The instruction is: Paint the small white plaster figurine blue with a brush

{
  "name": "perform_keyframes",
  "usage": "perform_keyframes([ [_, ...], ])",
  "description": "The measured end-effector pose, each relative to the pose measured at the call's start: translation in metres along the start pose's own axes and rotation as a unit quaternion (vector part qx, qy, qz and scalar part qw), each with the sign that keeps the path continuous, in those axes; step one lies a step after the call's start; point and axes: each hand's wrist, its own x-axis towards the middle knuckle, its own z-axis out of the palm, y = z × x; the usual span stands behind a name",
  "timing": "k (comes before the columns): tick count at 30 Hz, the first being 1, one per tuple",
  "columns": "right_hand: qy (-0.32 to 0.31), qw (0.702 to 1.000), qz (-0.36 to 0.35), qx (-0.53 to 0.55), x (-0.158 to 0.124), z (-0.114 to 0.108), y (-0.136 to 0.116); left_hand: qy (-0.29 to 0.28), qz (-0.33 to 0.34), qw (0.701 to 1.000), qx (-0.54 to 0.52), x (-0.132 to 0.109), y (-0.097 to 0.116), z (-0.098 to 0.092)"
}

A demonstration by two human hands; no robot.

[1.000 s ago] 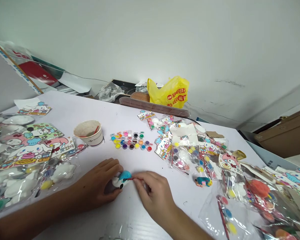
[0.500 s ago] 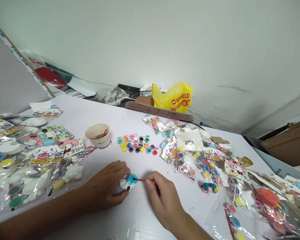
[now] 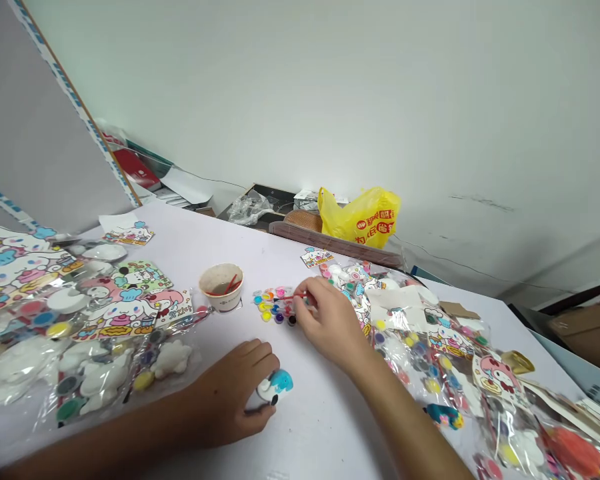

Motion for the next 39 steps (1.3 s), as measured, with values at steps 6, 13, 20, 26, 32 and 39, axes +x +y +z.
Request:
perform_keyframes([
  [6,-0.112,0.991,-0.037,-0.066,0.031,0.009,-0.011,0.0,-0.01,1.0,-0.004,0.0,-0.001,0.002],
  [13,-0.135,0.987,-0.015,-0.085,0.026,0.014,-0.007,0.001,-0.008,1.0,-0.008,0.002,-0.003,0.004],
  [20,-0.145,0.978,0.01,-0.152,0.028,0.007,-0.005,-0.006,-0.007,1.0,-0.001,0.001,-0.001,0.001],
  [26,-0.137,0.977,0.017,-0.166,0.025,0.005,-0.002,-0.006,-0.01,1.0,0.002,0.001,-0.001,0.003],
  [32,-0.126,0.979,0.018,-0.16,0.025,0.008,-0.003,-0.008,-0.014,1.0,0.0,0.001,0.001,0.001],
  [39,-0.085,0.986,0.031,-0.141,0.026,0.005,-0.003,-0.015,-0.015,1.0,0.005,0.001,0.001,0.0],
])
